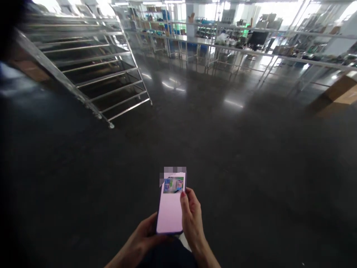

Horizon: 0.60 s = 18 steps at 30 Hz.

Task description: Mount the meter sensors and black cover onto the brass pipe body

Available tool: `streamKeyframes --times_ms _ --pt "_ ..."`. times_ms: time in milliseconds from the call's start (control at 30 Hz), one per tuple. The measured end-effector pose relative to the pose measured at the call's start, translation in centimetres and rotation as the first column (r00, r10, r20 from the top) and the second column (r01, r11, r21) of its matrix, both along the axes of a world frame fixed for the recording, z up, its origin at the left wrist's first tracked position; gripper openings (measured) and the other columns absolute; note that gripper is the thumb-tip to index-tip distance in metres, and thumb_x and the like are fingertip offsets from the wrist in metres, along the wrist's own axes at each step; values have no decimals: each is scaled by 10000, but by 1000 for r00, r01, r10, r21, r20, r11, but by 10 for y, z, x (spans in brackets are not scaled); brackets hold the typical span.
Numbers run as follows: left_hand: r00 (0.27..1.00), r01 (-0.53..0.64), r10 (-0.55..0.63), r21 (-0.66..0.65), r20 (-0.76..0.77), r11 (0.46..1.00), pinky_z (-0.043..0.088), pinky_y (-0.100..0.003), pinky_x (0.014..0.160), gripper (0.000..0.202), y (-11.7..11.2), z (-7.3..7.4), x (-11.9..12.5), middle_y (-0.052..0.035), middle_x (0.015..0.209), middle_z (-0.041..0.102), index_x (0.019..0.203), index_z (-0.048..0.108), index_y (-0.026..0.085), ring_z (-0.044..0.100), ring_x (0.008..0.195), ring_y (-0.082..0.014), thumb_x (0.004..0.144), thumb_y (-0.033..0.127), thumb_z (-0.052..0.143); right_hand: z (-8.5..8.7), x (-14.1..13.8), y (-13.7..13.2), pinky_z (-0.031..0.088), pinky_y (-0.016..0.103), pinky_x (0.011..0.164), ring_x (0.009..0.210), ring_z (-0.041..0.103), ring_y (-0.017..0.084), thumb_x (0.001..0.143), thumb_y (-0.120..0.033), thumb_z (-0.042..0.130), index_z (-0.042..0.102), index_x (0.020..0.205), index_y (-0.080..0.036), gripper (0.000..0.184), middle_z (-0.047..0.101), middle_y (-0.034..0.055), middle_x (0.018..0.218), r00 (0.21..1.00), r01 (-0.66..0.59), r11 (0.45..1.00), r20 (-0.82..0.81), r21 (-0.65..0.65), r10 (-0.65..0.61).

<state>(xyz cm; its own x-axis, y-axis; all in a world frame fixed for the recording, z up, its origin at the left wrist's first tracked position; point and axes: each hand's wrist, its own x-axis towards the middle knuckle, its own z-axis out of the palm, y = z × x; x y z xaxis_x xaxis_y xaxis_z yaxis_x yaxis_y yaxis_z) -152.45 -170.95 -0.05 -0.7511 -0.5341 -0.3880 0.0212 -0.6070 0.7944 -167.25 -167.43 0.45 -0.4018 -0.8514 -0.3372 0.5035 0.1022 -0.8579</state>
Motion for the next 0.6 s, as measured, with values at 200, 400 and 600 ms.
streamKeyframes --times_ms 200,400,600 --pt "991 -127 127 20 -41 992 497 -370 838 550 -117 -2 -72 -97 1145 613 1264 522 192 602 963 -259 768 171 759 1 -77 -123 464 230 569 717 621 143 859 -465 535 507 1122 -186 384 678 71 966 977 -207 978 -48 -7 207" --pt "982 -148 148 13 -116 989 479 -405 878 556 -281 -6 -130 -106 1176 595 1266 531 193 565 1051 -298 761 154 760 -9 -137 -282 520 296 684 828 638 190 841 -452 564 492 1155 -180 421 661 113 1080 951 -268 963 -150 30 270" --pt "985 -89 90 11 -150 996 466 -433 902 565 -459 13 -189 -109 1189 587 1275 524 189 553 1070 -307 761 125 749 8 -198 -451 541 358 799 942 648 231 784 -411 652 451 1197 -187 511 655 124 1123 949 -249 967 -185 53 254"
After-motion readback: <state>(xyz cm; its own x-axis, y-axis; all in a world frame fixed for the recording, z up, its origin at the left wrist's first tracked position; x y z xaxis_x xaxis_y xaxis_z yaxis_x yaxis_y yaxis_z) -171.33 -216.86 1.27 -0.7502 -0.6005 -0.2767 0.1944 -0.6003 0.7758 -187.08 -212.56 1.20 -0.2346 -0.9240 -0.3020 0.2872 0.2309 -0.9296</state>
